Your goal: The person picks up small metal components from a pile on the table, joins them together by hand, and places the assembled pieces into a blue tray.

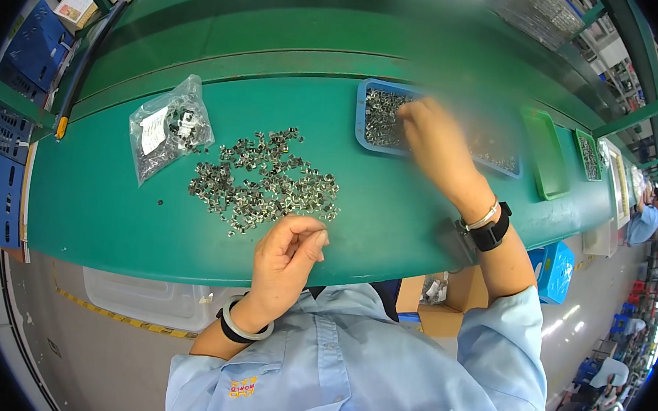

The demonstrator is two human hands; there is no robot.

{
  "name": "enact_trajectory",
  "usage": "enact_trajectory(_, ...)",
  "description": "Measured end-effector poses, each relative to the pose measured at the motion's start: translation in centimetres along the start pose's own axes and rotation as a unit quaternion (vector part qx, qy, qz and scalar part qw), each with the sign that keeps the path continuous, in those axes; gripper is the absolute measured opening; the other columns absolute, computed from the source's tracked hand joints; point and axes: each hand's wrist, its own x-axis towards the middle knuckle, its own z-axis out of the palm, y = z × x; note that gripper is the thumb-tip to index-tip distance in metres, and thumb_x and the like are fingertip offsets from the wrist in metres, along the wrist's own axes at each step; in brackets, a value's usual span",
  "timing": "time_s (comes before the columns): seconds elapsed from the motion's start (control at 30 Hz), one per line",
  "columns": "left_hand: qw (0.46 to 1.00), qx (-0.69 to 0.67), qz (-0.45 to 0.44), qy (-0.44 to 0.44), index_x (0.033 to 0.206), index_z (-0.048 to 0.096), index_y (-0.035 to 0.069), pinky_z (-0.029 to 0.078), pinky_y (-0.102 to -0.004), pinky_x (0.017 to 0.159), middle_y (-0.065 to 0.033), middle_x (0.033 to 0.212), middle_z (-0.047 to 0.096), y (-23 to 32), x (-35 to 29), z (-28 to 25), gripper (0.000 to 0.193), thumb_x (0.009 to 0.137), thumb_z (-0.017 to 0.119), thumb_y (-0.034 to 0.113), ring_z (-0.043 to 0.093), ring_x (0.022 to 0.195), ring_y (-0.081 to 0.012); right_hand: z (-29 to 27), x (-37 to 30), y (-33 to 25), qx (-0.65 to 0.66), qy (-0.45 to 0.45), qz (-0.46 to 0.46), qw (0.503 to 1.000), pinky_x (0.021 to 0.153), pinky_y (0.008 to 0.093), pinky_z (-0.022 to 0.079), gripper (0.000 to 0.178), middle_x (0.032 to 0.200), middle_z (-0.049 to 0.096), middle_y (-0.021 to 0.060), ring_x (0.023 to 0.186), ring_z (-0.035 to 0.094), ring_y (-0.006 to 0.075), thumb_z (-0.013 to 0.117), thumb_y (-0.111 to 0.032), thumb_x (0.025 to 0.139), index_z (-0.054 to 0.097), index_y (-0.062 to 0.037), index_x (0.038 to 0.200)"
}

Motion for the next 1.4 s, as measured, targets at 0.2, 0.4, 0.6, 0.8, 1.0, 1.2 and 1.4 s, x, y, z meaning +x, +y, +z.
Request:
enact_trajectory(0.2,1.000,0.004,0.003,-0.016,0.098,0.053,0.000,0.043,-0.0207,0.059,-0.0067,0.085,0.058,-0.3,-0.2,-0.4,0.009,0.089,0.054,0.001,0.055,0.067,-0.0095,-1.3,-0.7,-3.6,-0.087,-0.062,-0.021,0.994,0.065,0.0398,0.049,0.016,0.088,0.057,0.0088,0.079,0.059,0.0311,0.062,-0.012,0.080,0.060,-0.0075,0.095)
enact_trajectory(0.4,0.999,0.024,-0.004,-0.038,0.098,0.053,-0.001,0.045,-0.0224,0.063,-0.0072,0.086,0.057,-0.3,-0.2,-0.7,0.009,0.089,0.054,-0.001,0.054,0.068,-0.0103,0.7,-2.7,-6.6,0.088,-0.143,-0.050,0.985,0.062,0.0376,0.049,0.015,0.084,0.056,0.0079,0.072,0.060,0.0279,0.065,-0.014,0.078,0.060,-0.0071,0.090)
enact_trajectory(0.6,0.999,-0.001,-0.005,-0.036,0.098,0.053,-0.001,0.045,-0.0221,0.062,-0.0072,0.086,0.057,-0.2,-0.2,-0.8,0.009,0.089,0.053,-0.001,0.054,0.068,-0.0103,1.9,-3.3,-7.5,0.127,-0.162,-0.037,0.978,0.061,0.0358,0.049,0.014,0.083,0.056,0.0076,0.072,0.060,0.0267,0.066,-0.014,0.078,0.060,-0.0062,0.087)
enact_trajectory(0.8,0.999,-0.018,-0.023,-0.025,0.099,0.053,0.000,0.045,-0.0218,0.062,-0.0069,0.086,0.057,0.0,-0.2,-0.6,0.009,0.090,0.053,0.000,0.054,0.068,-0.0101,1.8,-4.2,-6.6,0.149,-0.114,-0.013,0.982,0.061,0.0342,0.049,0.014,0.083,0.055,0.0075,0.073,0.061,0.0254,0.067,-0.014,0.078,0.060,-0.0054,0.087)
enact_trajectory(1.0,1.000,-0.004,-0.003,-0.015,0.098,0.054,-0.001,0.044,-0.0190,0.059,-0.0039,0.086,0.054,-0.2,-0.1,-0.3,0.008,0.090,0.055,0.002,0.052,0.068,-0.0063,1.7,-3.7,-7.3,0.150,-0.128,-0.017,0.980,0.061,0.0342,0.049,0.013,0.083,0.055,0.0074,0.071,0.060,0.0253,0.067,-0.013,0.078,0.060,-0.0055,0.086)
enact_trajectory(1.2,0.999,-0.012,-0.032,0.004,0.100,0.054,0.000,0.043,-0.0190,0.059,-0.0034,0.085,0.057,0.4,0.1,-0.3,0.010,0.091,0.054,0.005,0.052,0.066,-0.0062,1.9,-2.9,-7.6,0.151,-0.134,-0.054,0.978,0.062,0.0355,0.048,0.013,0.083,0.055,0.0074,0.073,0.060,0.0264,0.065,-0.013,0.078,0.060,-0.0058,0.087)
enact_trajectory(1.4,0.990,-0.084,-0.114,0.002,0.102,0.055,0.002,0.042,-0.0189,0.055,-0.0023,0.084,0.059,1.0,1.0,-0.9,0.012,0.092,0.054,0.009,0.054,0.066,-0.0065,1.6,-3.0,-5.8,0.165,-0.102,-0.020,0.981,0.064,0.0371,0.048,0.013,0.084,0.055,0.0076,0.075,0.059,0.0277,0.064,-0.012,0.079,0.060,-0.0060,0.090)
